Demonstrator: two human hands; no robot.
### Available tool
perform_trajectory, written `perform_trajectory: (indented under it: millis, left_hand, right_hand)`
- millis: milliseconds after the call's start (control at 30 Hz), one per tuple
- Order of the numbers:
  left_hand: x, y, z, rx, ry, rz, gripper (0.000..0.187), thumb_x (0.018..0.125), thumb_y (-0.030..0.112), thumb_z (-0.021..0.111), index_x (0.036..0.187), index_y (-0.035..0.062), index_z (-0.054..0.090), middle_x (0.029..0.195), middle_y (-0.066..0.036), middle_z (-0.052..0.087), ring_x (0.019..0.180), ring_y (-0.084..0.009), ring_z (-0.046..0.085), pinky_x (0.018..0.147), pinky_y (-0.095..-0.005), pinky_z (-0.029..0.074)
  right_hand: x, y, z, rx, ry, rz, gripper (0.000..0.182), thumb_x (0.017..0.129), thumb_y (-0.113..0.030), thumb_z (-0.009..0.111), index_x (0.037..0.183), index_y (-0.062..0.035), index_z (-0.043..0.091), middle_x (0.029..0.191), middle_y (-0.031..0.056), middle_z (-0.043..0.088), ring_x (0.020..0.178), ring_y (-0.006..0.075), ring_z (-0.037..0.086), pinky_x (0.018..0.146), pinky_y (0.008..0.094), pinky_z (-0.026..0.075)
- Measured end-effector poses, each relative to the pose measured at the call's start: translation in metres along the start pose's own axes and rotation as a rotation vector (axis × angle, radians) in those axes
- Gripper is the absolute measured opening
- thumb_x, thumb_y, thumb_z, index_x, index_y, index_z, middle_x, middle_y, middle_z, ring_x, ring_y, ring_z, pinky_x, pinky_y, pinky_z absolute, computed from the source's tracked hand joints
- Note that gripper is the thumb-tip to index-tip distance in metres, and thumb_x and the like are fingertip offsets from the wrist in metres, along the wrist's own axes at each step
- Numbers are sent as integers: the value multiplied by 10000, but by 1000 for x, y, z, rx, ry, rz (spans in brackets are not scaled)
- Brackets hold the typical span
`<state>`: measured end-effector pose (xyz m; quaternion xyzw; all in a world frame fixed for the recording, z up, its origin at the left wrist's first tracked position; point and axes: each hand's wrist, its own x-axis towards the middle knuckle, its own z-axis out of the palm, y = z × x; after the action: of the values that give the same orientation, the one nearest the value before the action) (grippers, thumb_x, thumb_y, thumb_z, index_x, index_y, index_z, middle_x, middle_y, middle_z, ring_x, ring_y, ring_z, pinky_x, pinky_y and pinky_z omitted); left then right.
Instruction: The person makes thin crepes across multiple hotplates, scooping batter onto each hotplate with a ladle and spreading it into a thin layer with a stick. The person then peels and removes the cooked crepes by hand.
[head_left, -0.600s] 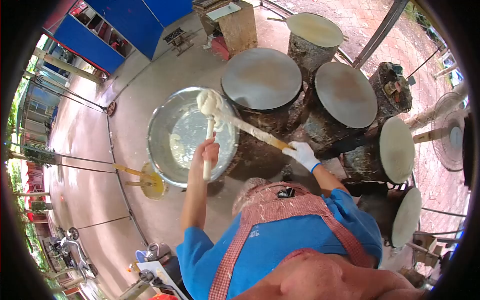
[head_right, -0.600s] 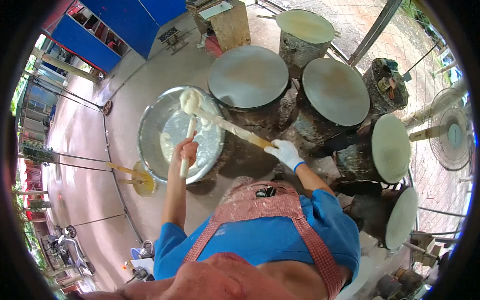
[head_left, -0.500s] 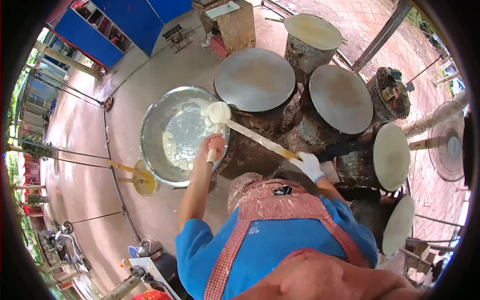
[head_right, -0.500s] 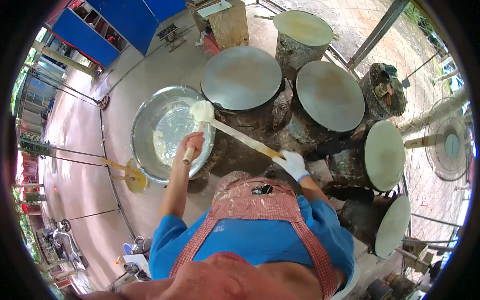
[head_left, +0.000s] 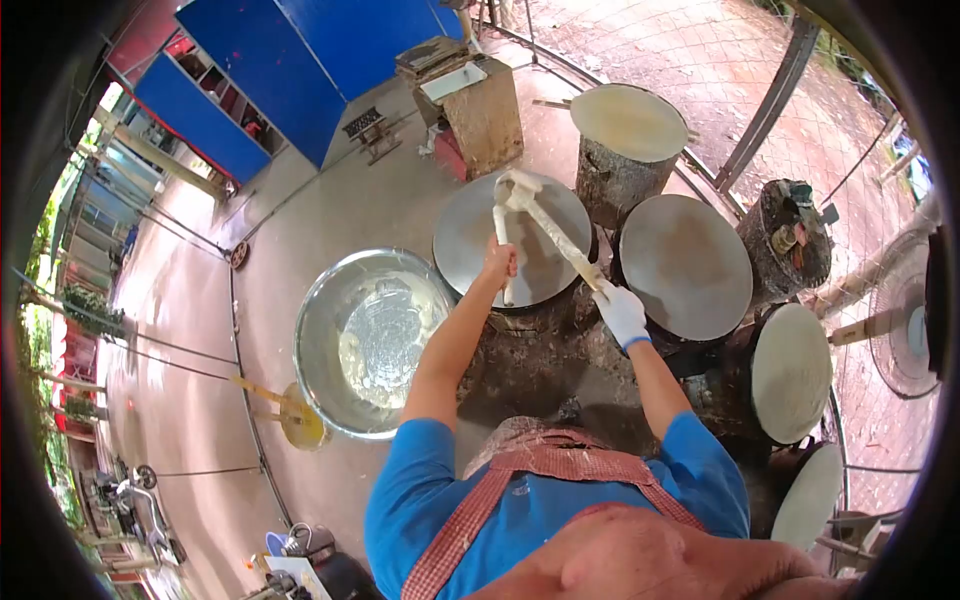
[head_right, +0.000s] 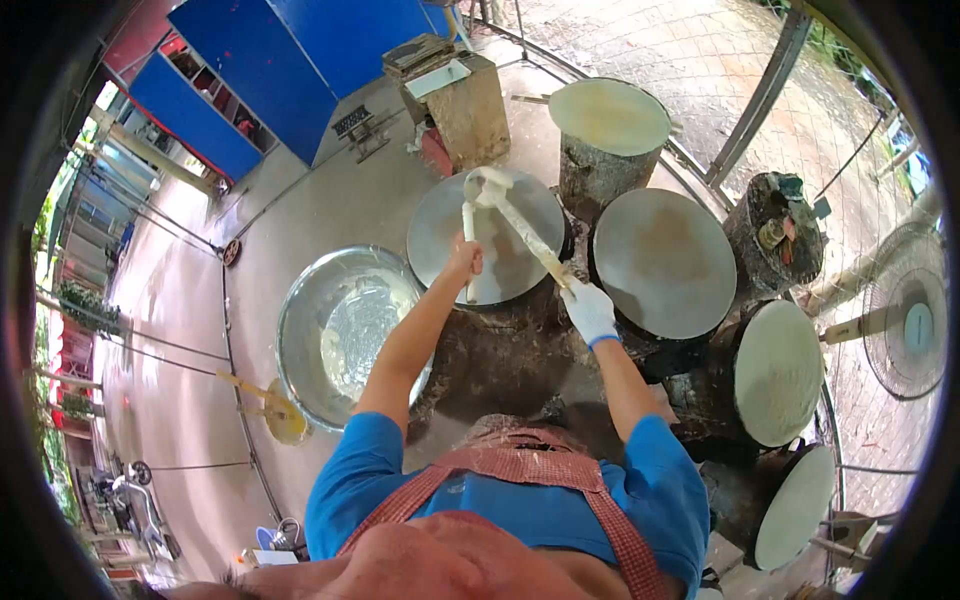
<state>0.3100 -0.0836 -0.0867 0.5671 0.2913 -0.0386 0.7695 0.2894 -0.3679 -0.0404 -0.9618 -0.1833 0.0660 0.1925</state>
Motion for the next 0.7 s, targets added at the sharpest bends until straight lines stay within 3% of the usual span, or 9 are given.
perform_trajectory:
  millis: [100,167,267,367,467,500,567,633,700]
  left_hand:
    - [44,-9,-28,131,139,167,689,757,38,488,1333,243,171,528,-78,456,360,-208,428,320,-363,350]
    - [17,-11,-47,1156,571,597,737,762,72,482,1375,273,124,596,-151,538,460,-305,508,446,-436,415]
    - [1,14,-54,1250,532,575,675,765,97,487,1359,243,203,665,-199,574,604,-356,560,582,-466,436]
    - [-8,39,-49,1115,428,587,686,754,76,476,1365,221,202,740,-170,597,687,-362,574,621,-426,454]
    - [-19,71,-56,731,496,722,675,744,43,445,1366,179,222,954,-169,604,707,-332,586,655,-389,456]
    - [-19,72,-69,747,481,720,675,744,43,445,1366,179,222,954,-169,604,707,-332,586,655,-389,456]
    - [-26,51,-103,619,373,839,677,728,17,429,1364,144,237,1103,-166,552,658,-281,578,640,-361,454]
    - [-44,9,-133,566,256,773,674,720,-2,419,1361,121,251,1186,-159,514,620,-225,557,615,-331,454]
    - [-91,-36,-153,534,196,489,671,721,-16,413,1360,117,257,1188,-140,513,570,-171,518,548,-292,439]
  right_hand:
    - [13,1,-10,120,-53,77,341,775,-323,541,1060,-140,587,933,173,602,849,314,580,747,391,448]
    - [22,28,1,417,43,55,336,738,-273,589,988,-51,622,904,154,628,794,262,614,713,350,464]
    - [30,-5,41,1160,240,138,328,731,-182,635,997,9,612,853,92,654,732,127,580,684,297,444]
    - [56,-10,75,104,213,13,280,793,-349,535,921,-124,642,795,157,631,701,259,610,653,377,470]
    - [76,-6,57,-24,51,154,313,787,-399,518,927,-140,626,772,144,627,641,324,592,598,439,459]
    - [77,-3,68,239,217,110,314,776,-375,543,911,-104,628,786,149,626,689,321,593,627,434,455]
    - [95,-30,108,920,218,134,300,770,-333,553,895,-71,626,817,167,620,766,314,591,668,421,451]
    - [112,-69,108,705,191,-2,299,763,-294,549,913,-49,632,874,176,616,843,304,583,718,373,458]
    - [121,-84,56,66,34,-108,321,754,-269,545,964,-39,623,910,176,614,859,301,583,735,337,461]
